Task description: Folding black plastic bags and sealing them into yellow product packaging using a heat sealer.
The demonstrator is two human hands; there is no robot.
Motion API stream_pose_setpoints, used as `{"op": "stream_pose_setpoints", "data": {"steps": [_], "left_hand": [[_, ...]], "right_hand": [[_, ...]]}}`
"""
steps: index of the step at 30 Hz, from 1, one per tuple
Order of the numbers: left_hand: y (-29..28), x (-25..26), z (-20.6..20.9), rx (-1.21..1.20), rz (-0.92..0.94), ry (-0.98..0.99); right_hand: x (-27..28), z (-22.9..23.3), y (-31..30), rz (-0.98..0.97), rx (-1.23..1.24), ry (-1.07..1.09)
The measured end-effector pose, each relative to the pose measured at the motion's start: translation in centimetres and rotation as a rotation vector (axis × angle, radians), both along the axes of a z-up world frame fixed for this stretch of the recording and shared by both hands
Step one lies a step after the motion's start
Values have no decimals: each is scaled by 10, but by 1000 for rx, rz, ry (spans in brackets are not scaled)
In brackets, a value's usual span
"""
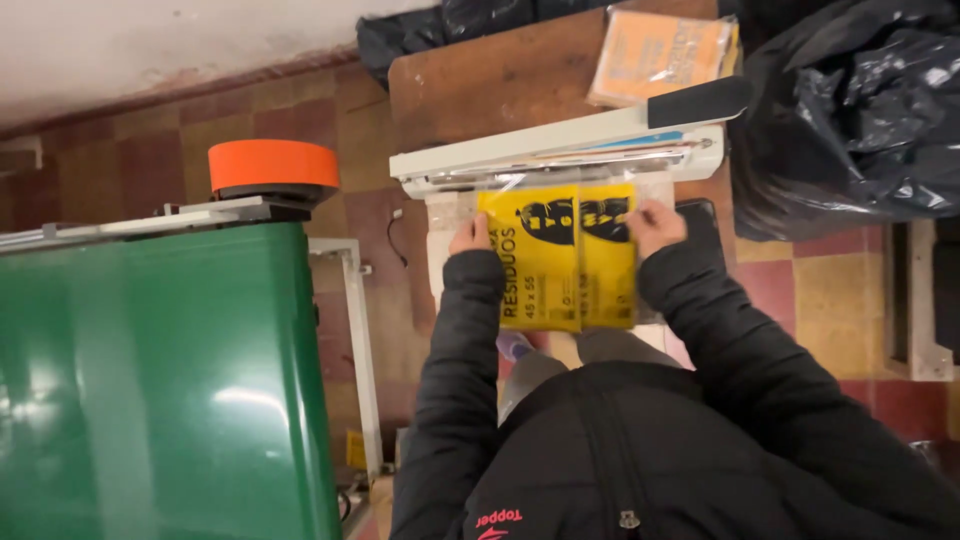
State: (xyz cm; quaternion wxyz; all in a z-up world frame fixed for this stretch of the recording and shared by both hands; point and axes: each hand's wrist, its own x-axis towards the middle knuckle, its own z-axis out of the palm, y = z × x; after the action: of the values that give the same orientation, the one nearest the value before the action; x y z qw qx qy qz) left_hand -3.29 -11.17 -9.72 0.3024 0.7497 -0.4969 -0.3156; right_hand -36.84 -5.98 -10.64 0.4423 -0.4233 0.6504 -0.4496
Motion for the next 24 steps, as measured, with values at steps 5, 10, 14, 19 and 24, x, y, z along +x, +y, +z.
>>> {"op": "stream_pose_setpoints", "data": {"steps": [5, 10, 14, 19, 24], "left_hand": [[-47, 28, -30, 59, -19, -129], [-59, 20, 3, 189, -47, -405], [-78, 24, -14, 200, -1, -517], [-83, 20, 12, 207, 18, -560], [-86, 28, -5, 129, 23, -605]], "right_hand": [[-57, -35, -17, -73, -58, -148], [-69, -35, -26, -142, 14, -183], [-67, -55, -36, -165, -33, -102], [-56, -30, -48, -176, 70, 101], [-46, -5, -50, -175, 125, 241]]}}
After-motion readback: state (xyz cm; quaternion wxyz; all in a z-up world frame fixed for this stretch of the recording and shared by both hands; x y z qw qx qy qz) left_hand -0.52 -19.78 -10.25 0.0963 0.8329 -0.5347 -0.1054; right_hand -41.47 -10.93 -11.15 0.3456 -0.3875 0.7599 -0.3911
